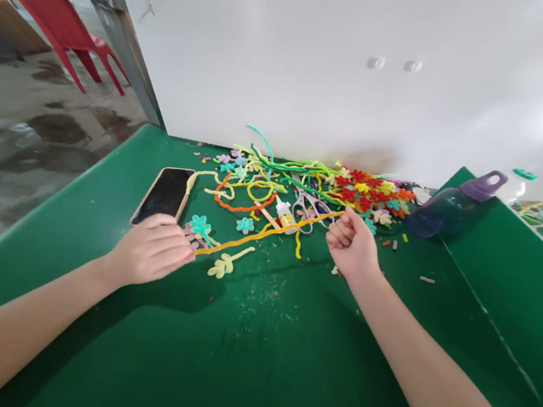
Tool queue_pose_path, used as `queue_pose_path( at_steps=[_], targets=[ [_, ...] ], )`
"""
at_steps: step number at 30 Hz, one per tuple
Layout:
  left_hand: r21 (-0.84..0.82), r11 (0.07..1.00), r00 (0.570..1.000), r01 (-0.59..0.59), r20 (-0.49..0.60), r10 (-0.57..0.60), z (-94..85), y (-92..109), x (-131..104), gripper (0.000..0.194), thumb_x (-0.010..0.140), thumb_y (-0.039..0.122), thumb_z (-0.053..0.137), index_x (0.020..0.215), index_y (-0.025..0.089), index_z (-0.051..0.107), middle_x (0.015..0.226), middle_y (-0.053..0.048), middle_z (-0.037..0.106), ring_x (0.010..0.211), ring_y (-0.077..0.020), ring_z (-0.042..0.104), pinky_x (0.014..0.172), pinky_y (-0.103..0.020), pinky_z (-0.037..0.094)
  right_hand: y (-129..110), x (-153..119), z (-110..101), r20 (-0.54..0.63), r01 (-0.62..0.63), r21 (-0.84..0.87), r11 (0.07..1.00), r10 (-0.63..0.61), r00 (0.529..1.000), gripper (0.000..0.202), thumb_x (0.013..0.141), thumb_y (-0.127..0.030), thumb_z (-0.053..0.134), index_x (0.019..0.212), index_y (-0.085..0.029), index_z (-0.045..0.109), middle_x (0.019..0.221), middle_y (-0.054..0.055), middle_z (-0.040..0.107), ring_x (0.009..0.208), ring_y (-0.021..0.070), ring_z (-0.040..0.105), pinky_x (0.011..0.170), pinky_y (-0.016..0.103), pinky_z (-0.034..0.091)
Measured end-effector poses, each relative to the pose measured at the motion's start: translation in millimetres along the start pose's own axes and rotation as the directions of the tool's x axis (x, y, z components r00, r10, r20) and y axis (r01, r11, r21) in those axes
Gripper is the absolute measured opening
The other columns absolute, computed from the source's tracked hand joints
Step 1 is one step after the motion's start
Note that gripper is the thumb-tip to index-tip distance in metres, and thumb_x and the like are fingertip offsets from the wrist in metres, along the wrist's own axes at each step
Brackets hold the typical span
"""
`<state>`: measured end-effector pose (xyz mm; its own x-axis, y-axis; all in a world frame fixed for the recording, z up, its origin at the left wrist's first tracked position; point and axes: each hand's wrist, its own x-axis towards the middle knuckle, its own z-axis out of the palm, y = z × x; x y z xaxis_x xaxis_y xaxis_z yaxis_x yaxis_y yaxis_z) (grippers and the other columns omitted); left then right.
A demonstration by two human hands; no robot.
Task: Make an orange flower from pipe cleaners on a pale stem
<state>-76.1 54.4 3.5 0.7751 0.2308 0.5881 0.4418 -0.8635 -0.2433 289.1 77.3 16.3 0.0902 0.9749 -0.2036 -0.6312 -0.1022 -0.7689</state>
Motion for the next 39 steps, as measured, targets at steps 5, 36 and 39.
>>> queue_pose_path(
  at_steps=[5,36,39],
  targets=[
    [-0.189,0.968,0.98,-0.164,0.078,0.181,-2.8,46.4,21.2,0.025,0.087,0.014,0.057,0.063,0.017,0.051,0.057,0.003,0.052,0.054,-0.0112,0.043,0.061,-0.031,0.039,3.8,3.2,-1.5,-0.061,0.006,0.033,0.999,-0.004,0.998,0.029,0.089,-0.025,0.056,0.062,-0.017,0.05,0.04,-0.01,0.021,0.037,0.0045,0.019,0.033,0.016,0.025],
    [-0.507,0.862,0.997,-0.016,0.052,0.049,-2.4,90.0,30.1,0.033,0.096,0.023,0.044,0.065,0.017,0.052,0.057,0.001,0.053,0.052,-0.0114,0.044,0.057,-0.029,0.037,19.6,-3.7,0.2,-0.132,0.01,-0.134,0.991,-0.028,0.991,0.028,0.078,-0.025,0.067,0.06,-0.019,0.046,0.04,-0.01,0.024,0.037,0.0034,0.029,0.034,0.014,0.03],
    [-0.525,0.791,0.945,0.314,0.094,-0.313,2.5,66.4,22.9,0.035,0.096,0.022,0.04,0.063,0.017,0.049,0.055,0.002,0.053,0.052,-0.0102,0.047,0.058,-0.026,0.039,17.9,-4.2,-3.5,-0.122,0.043,-0.105,0.994,-0.056,0.991,0.029,0.08,-0.025,0.064,0.058,-0.019,0.045,0.04,-0.01,0.024,0.038,0.0039,0.029,0.035,0.015,0.031]
  ],
)
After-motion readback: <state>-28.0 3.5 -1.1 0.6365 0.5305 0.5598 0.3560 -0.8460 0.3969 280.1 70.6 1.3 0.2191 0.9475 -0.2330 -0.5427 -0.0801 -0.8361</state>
